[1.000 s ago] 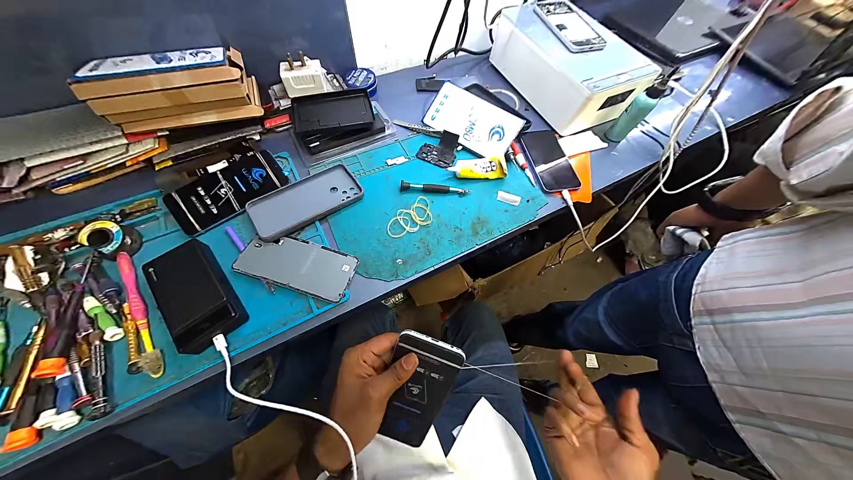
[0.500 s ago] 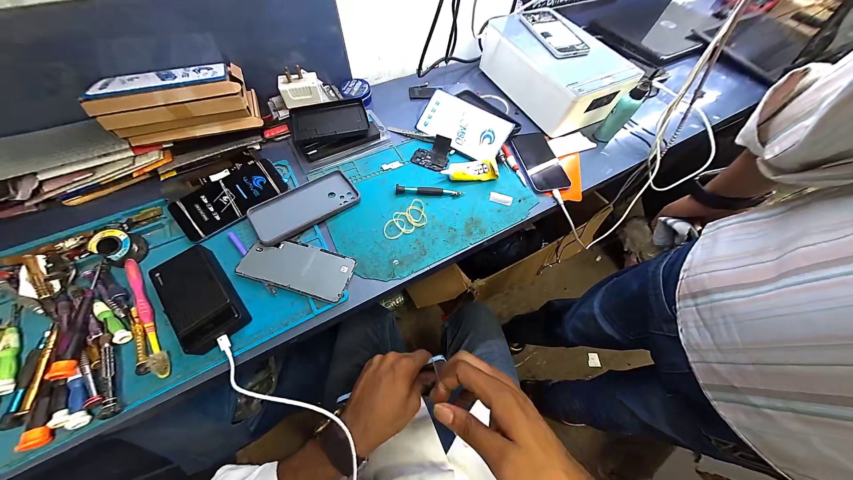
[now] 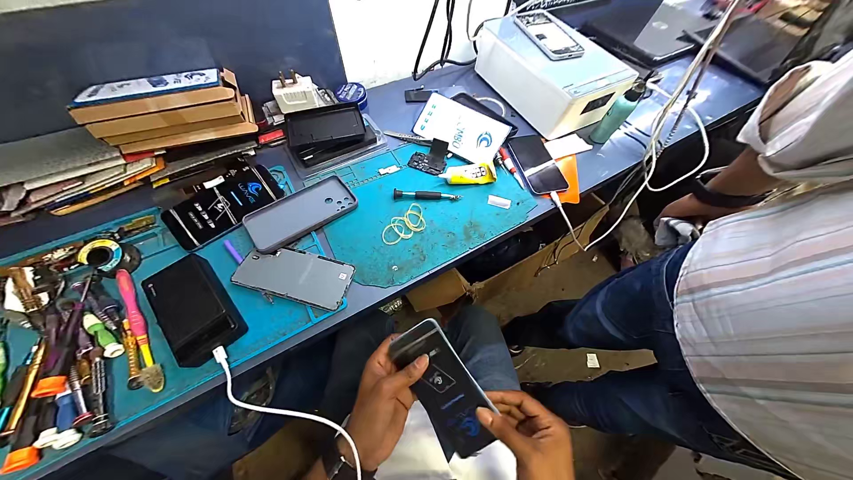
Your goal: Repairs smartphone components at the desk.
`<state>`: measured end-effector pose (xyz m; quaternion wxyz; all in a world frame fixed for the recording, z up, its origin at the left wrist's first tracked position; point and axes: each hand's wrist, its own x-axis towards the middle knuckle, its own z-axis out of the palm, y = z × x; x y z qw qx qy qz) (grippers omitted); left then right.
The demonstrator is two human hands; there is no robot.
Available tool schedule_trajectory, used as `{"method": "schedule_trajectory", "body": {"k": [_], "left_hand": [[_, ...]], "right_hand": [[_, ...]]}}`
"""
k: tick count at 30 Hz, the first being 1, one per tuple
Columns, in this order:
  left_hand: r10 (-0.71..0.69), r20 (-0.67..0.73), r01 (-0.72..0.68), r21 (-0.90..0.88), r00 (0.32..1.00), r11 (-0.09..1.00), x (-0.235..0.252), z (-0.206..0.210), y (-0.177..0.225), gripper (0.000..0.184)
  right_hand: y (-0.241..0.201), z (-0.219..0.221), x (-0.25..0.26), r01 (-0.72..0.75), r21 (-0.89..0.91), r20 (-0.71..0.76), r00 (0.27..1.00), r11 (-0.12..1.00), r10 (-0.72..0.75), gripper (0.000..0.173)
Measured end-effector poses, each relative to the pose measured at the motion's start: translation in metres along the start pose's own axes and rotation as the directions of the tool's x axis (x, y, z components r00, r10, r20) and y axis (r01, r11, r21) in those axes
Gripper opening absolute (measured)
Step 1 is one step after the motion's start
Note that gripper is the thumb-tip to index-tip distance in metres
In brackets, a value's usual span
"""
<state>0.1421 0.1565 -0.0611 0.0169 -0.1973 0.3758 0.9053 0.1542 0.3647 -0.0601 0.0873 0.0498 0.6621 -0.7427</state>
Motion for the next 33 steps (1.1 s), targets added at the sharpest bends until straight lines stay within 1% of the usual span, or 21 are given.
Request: {"method": "schedule_trajectory", "body": {"k": [1, 2, 3, 5, 6, 8, 10, 11, 12, 13, 15, 16, 17, 18, 19, 21, 23, 24, 27, 30, 33], "left_hand": [[-0.008, 0.057, 0.006, 0.030, 0.998, 1.000, -0.002, -0.006, 0.001, 0.036], [-0.027, 0.161, 0.013, 0.086, 0.987, 0.996, -0.003, -0.014, 0.003, 0.032], [-0.067, 0.296, 0.020, 0.159, 0.953, 0.987, -0.005, -0.022, 0.005, 0.033], [-0.217, 0.532, 0.070, 0.282, 0.819, 0.957, -0.007, -0.031, 0.005, 0.044], [-0.290, 0.599, 0.114, 0.314, 0.747, 0.943, -0.009, -0.031, 0.002, 0.054], [-0.377, 0.657, 0.226, 0.305, 0.653, 0.925, -0.014, -0.028, -0.007, 0.068], [-0.345, 0.736, 0.331, 0.173, 0.583, 0.928, -0.017, -0.026, -0.015, 0.077], [-0.311, 0.766, 0.387, 0.089, 0.562, 0.918, -0.017, -0.024, -0.019, 0.083], [-0.275, 0.777, 0.407, 0.027, 0.566, 0.913, -0.017, -0.022, -0.020, 0.088], [-0.241, 0.771, 0.404, -0.023, 0.590, 0.915, -0.015, -0.022, -0.020, 0.092], [-0.190, 0.739, 0.384, -0.100, 0.647, 0.918, -0.014, -0.026, -0.019, 0.095], [-0.175, 0.725, 0.374, -0.122, 0.666, 0.919, -0.013, -0.028, -0.017, 0.095], [-0.160, 0.718, 0.368, -0.143, 0.678, 0.919, -0.012, -0.030, -0.014, 0.096], [-0.146, 0.714, 0.363, -0.162, 0.685, 0.917, -0.011, -0.032, -0.012, 0.095], [-0.131, 0.709, 0.356, -0.177, 0.692, 0.917, -0.012, -0.033, -0.009, 0.094], [-0.101, 0.704, 0.346, -0.215, 0.703, 0.913, -0.013, -0.032, -0.005, 0.093], [-0.067, 0.697, 0.337, -0.259, 0.714, 0.905, -0.014, -0.031, -0.001, 0.091], [-0.050, 0.688, 0.329, -0.282, 0.724, 0.901, -0.015, -0.030, 0.000, 0.089], [-0.003, 0.641, 0.287, -0.339, 0.767, 0.896, -0.016, -0.030, 0.002, 0.086], [0.006, 0.613, 0.281, -0.371, 0.790, 0.885, -0.017, -0.032, 0.004, 0.086], [-0.002, 0.634, 0.295, -0.358, 0.774, 0.886, -0.014, -0.028, 0.006, 0.087]], "right_hand": [[-0.008, -0.008, 0.008, 0.060, -0.032, -0.024, 0.998, 0.998, -0.061, 0.020], [-0.019, -0.015, 0.018, 0.118, -0.061, -0.023, 0.993, 0.991, -0.120, 0.022], [-0.030, -0.020, 0.027, 0.160, -0.091, 0.008, 0.987, 0.983, -0.160, 0.024], [-0.051, -0.020, 0.042, 0.196, -0.199, 0.163, 0.973, 0.960, -0.165, 0.028], [-0.059, -0.016, 0.049, 0.222, -0.259, 0.288, 0.947, 0.940, -0.144, 0.029], [-0.068, 0.001, 0.061, 0.301, -0.342, 0.531, 0.843, 0.890, -0.081, 0.030], [-0.076, 0.025, 0.072, 0.385, -0.414, 0.672, 0.740, 0.825, -0.008, 0.029], [-0.081, 0.037, 0.078, 0.395, -0.438, 0.702, 0.712, 0.807, 0.032, 0.029], [-0.086, 0.047, 0.086, 0.390, -0.452, 0.718, 0.692, 0.802, 0.067, 0.029], [-0.089, 0.057, 0.097, 0.383, -0.448, 0.725, 0.684, 0.808, 0.077, 0.029], [-0.092, 0.070, 0.127, 0.406, -0.440, 0.692, 0.722, 0.801, 0.015, 0.026], [-0.091, 0.074, 0.146, 0.464, -0.463, 0.651, 0.757, 0.755, -0.066, 0.025], [-0.090, 0.079, 0.168, 0.530, -0.510, 0.597, 0.785, 0.677, -0.165, 0.022], [-0.089, 0.084, 0.189, 0.588, -0.568, 0.556, 0.790, 0.576, -0.258, 0.019], [-0.088, 0.088, 0.209, 0.633, -0.617, 0.542, 0.773, 0.469, -0.330, 0.016], [-0.089, 0.096, 0.241, 0.698, -0.658, 0.587, 0.710, 0.282, -0.388, 0.013], [-0.093, 0.102, 0.262, 0.747, -0.644, 0.674, 0.656, 0.164, -0.339, 0.016], [-0.095, 0.105, 0.268, 0.758, -0.640, 0.704, 0.645, 0.127, -0.297, 0.017], [-0.101, 0.110, 0.274, 0.768, -0.637, 0.742, 0.635, 0.067, -0.216, 0.015], [-0.101, 0.112, 0.273, 0.785, -0.618, 0.762, 0.606, 0.022, -0.227, 0.010], [-0.099, 0.111, 0.270, 0.800, -0.598, 0.779, 0.570, -0.039, -0.260, 0.008]]}}
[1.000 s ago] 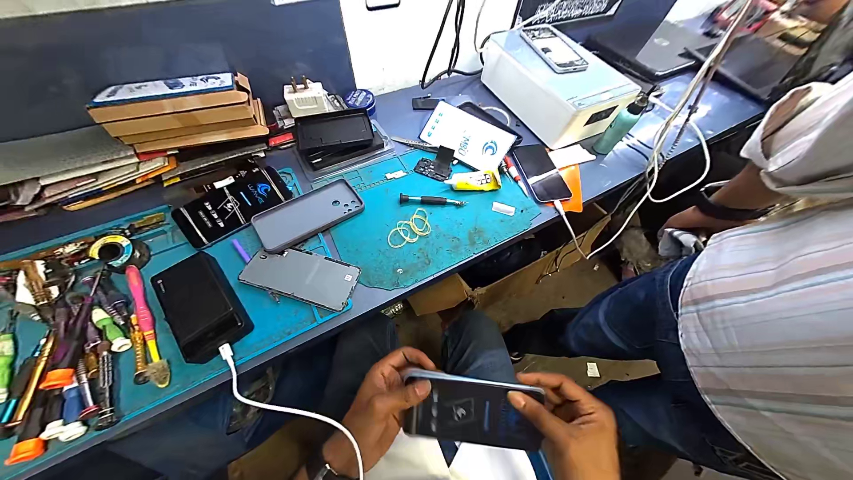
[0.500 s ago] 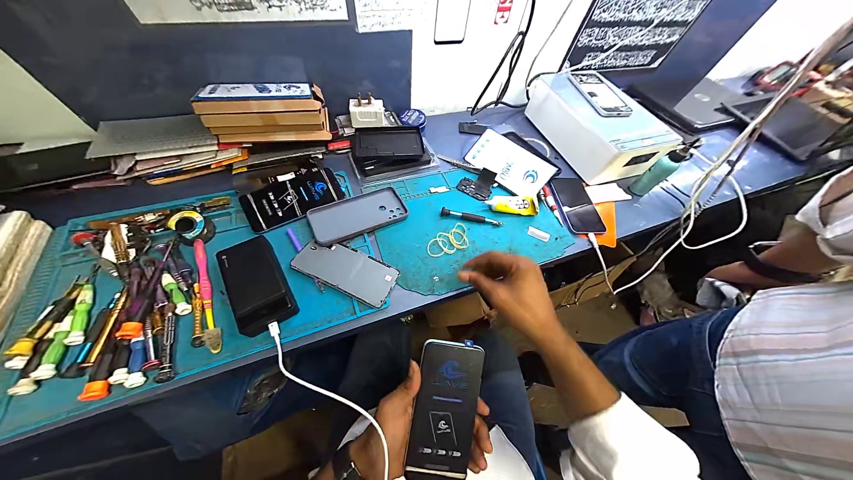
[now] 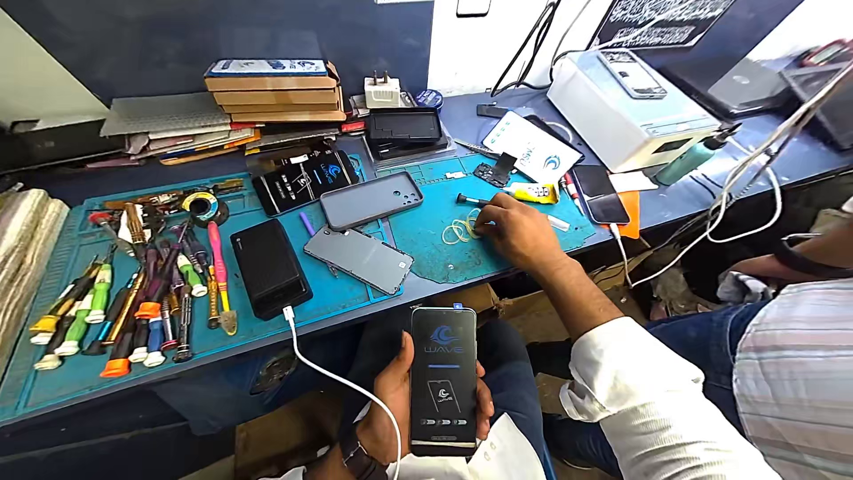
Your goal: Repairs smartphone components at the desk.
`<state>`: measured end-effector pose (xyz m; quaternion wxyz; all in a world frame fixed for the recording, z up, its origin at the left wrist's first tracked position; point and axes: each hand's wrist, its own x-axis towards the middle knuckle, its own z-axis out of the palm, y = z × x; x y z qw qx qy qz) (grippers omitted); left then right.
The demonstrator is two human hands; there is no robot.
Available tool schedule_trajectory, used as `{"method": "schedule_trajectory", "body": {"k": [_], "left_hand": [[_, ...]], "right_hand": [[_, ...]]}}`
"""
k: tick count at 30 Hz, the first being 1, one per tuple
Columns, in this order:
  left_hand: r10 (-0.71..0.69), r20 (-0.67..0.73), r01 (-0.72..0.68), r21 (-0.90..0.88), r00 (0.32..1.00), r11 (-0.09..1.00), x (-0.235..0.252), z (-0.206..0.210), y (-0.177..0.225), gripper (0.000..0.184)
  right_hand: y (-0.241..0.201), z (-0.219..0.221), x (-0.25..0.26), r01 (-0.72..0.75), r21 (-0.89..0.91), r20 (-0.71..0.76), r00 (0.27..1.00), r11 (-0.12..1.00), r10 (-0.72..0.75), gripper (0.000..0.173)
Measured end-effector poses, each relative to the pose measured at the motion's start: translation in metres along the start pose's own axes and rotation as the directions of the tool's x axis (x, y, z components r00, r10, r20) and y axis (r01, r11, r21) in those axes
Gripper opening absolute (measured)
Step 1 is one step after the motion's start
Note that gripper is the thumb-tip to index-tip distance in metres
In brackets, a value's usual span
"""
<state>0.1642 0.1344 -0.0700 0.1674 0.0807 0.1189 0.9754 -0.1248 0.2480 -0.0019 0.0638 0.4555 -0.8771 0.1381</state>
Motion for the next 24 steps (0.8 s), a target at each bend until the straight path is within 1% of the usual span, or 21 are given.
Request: {"method": "schedule_trajectory", "body": {"k": [2, 3, 5, 7, 9, 11, 13, 15, 17, 19, 22, 24], "left_hand": [[-0.015, 0.011, 0.014, 0.007, 1.000, 1.000, 0.003, 0.003, 0.000, 0.086], [-0.013, 0.009, 0.013, 0.009, 1.000, 1.000, 0.004, 0.005, 0.000, 0.085], [-0.003, -0.006, 0.003, 0.011, 1.000, 1.000, 0.005, 0.006, 0.000, 0.083], [0.012, -0.040, -0.011, 0.015, 0.999, 1.000, 0.003, 0.007, -0.001, 0.081], [-0.013, -0.046, 0.014, 0.011, 0.999, 1.000, 0.004, 0.007, -0.002, 0.082], [-0.056, -0.021, 0.056, 0.014, 0.998, 0.998, 0.007, 0.007, -0.003, 0.086], [-0.074, -0.008, 0.074, 0.013, 0.997, 0.997, 0.009, 0.007, -0.003, 0.087], [-0.078, -0.021, 0.079, 0.025, 0.997, 0.997, 0.010, 0.008, -0.004, 0.086], [-0.076, -0.046, 0.078, 0.032, 0.996, 0.996, 0.010, 0.008, -0.005, 0.084], [-0.087, -0.055, 0.089, 0.031, 0.995, 0.996, 0.012, 0.007, -0.008, 0.085], [-0.136, -0.048, 0.136, 0.008, 0.990, 0.991, 0.017, 0.004, -0.012, 0.090], [-0.160, -0.039, 0.161, 0.007, 0.986, 0.987, 0.020, 0.001, -0.014, 0.091]], "right_hand": [[0.000, 0.001, -0.002, -0.020, 0.053, -0.047, 0.999, 0.998, 0.022, 0.010], [0.002, 0.000, -0.003, -0.037, 0.134, -0.096, 0.994, 0.990, 0.050, 0.012], [0.005, -0.005, -0.005, -0.078, 0.332, -0.178, 0.973, 0.940, 0.144, 0.015], [0.007, -0.014, -0.012, -0.119, 0.530, -0.206, 0.942, 0.839, 0.264, 0.016], [0.008, -0.025, -0.023, -0.122, 0.681, -0.221, 0.906, 0.722, 0.361, 0.014], [0.006, -0.038, -0.042, -0.103, 0.772, -0.231, 0.874, 0.627, 0.428, 0.011], [0.000, -0.049, -0.068, -0.077, 0.809, -0.248, 0.854, 0.582, 0.457, 0.009], [-0.008, -0.051, -0.099, -0.070, 0.833, -0.253, 0.834, 0.549, 0.490, 0.011], [-0.016, -0.044, -0.134, -0.083, 0.871, -0.225, 0.809, 0.484, 0.543, 0.017], [-0.026, -0.028, -0.172, -0.107, 0.916, -0.167, 0.774, 0.387, 0.611, 0.017], [-0.045, 0.003, -0.226, -0.128, 0.983, -0.009, 0.693, 0.135, 0.721, 0.014], [-0.058, 0.021, -0.255, -0.130, 0.991, 0.069, 0.633, 0.018, 0.771, 0.014]]}}
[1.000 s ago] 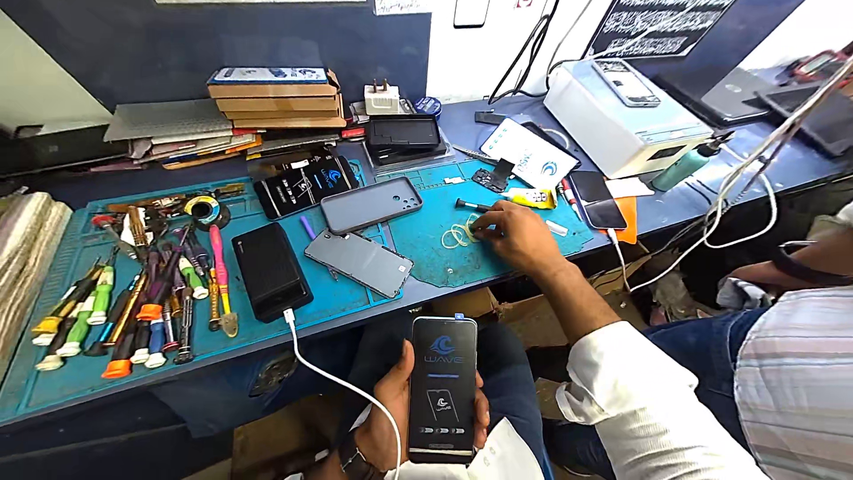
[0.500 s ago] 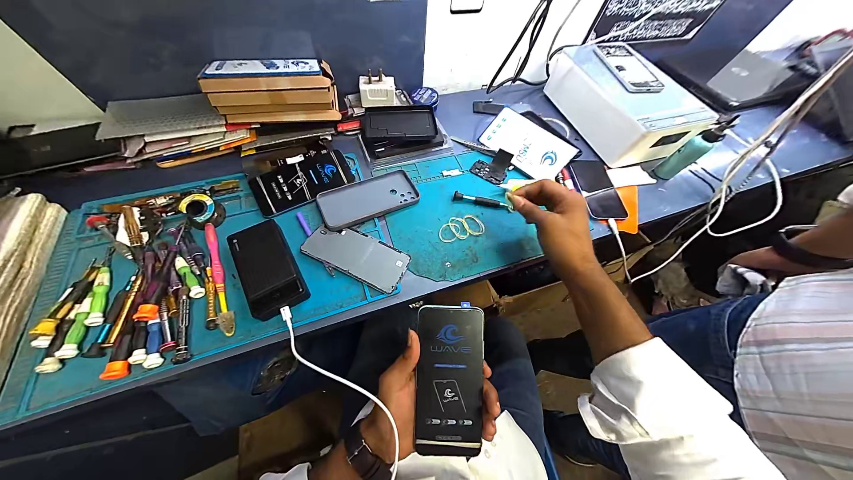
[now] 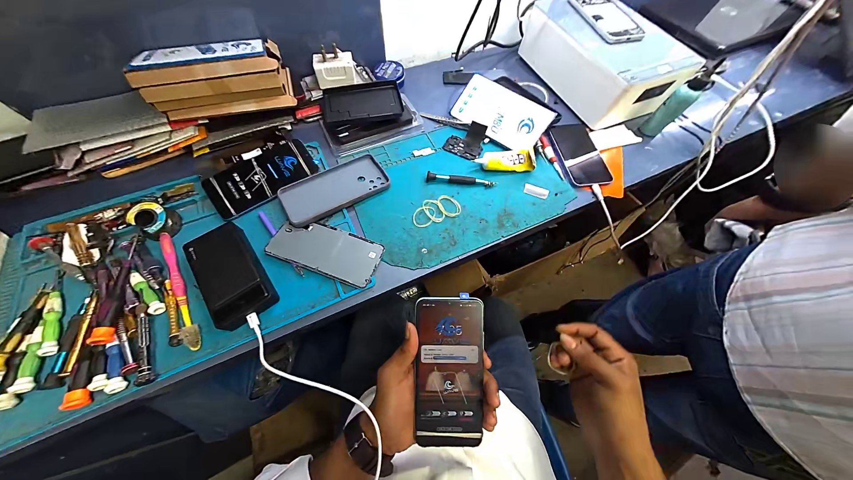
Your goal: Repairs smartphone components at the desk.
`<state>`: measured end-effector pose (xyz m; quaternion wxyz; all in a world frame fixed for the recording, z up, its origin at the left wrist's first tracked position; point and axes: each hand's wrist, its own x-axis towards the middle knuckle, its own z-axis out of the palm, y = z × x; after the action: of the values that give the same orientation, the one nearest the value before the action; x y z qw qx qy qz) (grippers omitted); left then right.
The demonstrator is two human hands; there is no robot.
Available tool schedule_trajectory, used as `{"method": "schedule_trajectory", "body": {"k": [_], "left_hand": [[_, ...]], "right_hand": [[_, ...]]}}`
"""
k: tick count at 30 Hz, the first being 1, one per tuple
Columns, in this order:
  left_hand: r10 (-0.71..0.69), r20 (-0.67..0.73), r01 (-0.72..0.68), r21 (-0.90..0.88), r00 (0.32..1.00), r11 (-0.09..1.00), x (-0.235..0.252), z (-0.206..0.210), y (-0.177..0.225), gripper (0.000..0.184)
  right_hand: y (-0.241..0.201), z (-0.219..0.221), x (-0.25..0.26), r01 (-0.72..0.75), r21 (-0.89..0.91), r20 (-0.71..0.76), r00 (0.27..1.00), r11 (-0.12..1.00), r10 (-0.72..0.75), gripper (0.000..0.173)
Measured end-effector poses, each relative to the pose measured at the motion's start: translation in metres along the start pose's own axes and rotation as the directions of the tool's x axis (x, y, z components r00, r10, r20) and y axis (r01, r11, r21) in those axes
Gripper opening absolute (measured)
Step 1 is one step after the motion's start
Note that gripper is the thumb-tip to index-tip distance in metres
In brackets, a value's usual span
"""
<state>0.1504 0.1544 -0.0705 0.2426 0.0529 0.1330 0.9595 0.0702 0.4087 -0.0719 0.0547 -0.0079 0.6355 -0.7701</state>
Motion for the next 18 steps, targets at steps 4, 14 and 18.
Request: {"method": "schedule_trajectory", "body": {"k": [4, 14, 18], "left_hand": [[-0.030, 0.011, 0.030, 0.007, 0.999, 1.000, 0.006, -0.003, -0.002, 0.091], [-0.092, 0.037, 0.089, 0.067, 0.995, 0.994, 0.011, -0.002, -0.007, 0.092], [-0.073, -0.053, 0.080, 0.136, 0.996, 0.988, 0.005, 0.001, -0.006, 0.084]], "right_hand": [[0.036, -0.008, -0.045, -0.080, 0.115, -0.147, 0.984, 0.990, 0.096, 0.010], [0.020, 0.000, -0.050, -0.181, 0.322, -0.069, 0.974, 0.929, 0.214, 0.018], [0.002, 0.008, -0.039, -0.163, 0.437, 0.087, 0.987, 0.885, 0.139, 0.029]]}}
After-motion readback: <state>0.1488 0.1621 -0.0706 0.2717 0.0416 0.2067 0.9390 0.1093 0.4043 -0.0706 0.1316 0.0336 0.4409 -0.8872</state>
